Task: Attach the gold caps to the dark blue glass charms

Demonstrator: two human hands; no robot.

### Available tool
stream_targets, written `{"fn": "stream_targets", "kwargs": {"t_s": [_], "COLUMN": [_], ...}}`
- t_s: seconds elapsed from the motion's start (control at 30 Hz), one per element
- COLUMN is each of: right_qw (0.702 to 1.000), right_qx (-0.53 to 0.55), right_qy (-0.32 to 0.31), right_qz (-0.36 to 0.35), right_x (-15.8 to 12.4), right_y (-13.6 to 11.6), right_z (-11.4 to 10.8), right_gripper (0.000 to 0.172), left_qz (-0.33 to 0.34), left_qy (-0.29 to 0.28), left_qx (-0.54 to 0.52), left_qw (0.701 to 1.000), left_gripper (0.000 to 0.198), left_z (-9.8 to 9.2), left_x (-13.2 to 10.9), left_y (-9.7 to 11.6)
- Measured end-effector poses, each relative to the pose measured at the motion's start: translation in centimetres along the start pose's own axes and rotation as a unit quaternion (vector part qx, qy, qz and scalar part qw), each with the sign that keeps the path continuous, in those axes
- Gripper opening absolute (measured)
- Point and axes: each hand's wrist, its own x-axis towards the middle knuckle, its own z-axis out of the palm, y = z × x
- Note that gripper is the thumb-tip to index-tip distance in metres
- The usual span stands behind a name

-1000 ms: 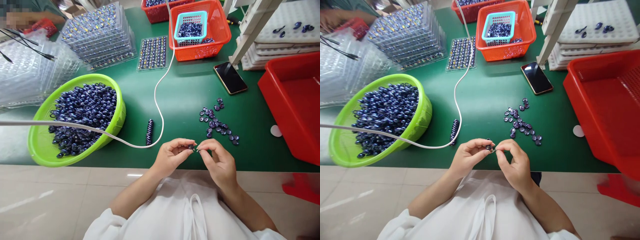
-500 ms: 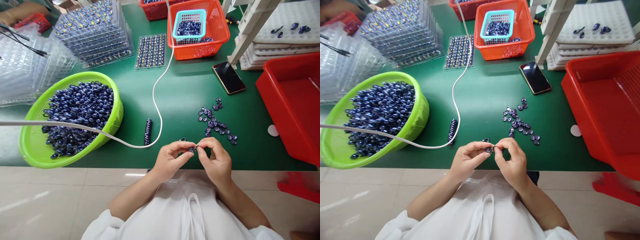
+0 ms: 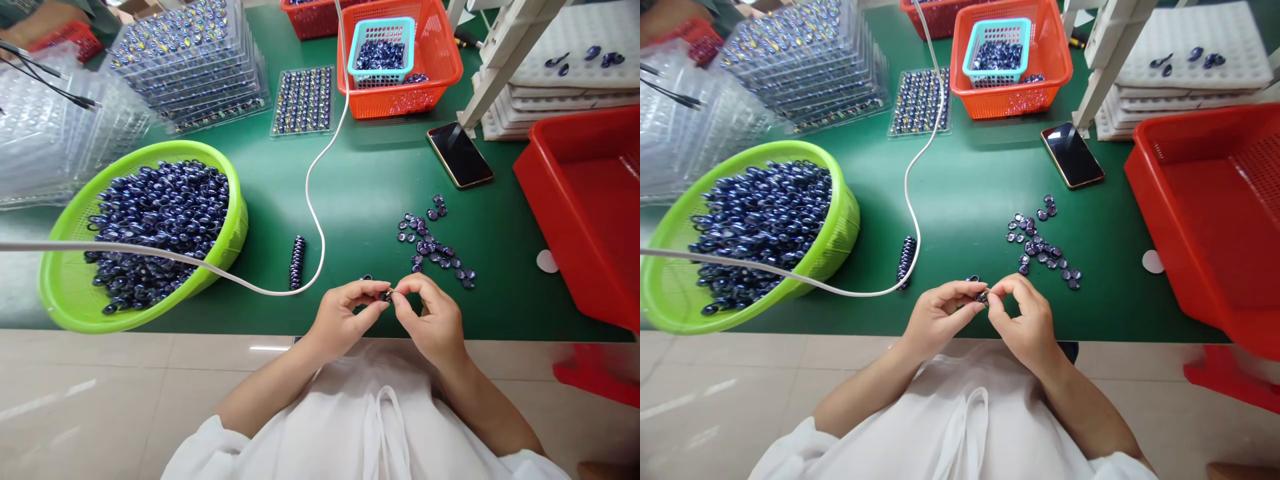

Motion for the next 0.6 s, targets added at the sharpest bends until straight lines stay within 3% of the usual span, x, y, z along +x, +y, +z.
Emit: {"fn": "stream_targets", "kwargs": {"t_s": [0.23, 0.47, 0.6], "right_qw": [0.999, 0.991, 0.987], "right_qx": [0.008, 0.027, 0.035], "right_qy": [-0.035, -0.128, -0.153], "right_qz": [0.015, 0.029, 0.033], "right_x": [0.2, 1.1, 1.5], "right_y": [0.2, 0.0, -0.2], "right_z": [-0.6, -1.8, -1.9], "right_gripper": [0.011, 0.011, 0.013], "left_qz": [-0.003, 0.026, -0.005], "left_qy": [-0.013, -0.065, -0.064], "left_qx": [-0.003, 0.059, 0.052], "left_qw": [1.000, 0.996, 0.997], "left_gripper": [0.021, 0.020, 0.025], "left_z": [-0.2, -1.0, -1.3], "left_x": [0.3, 0.8, 0.9], "left_y": [0.5, 0.6, 0.6]}}
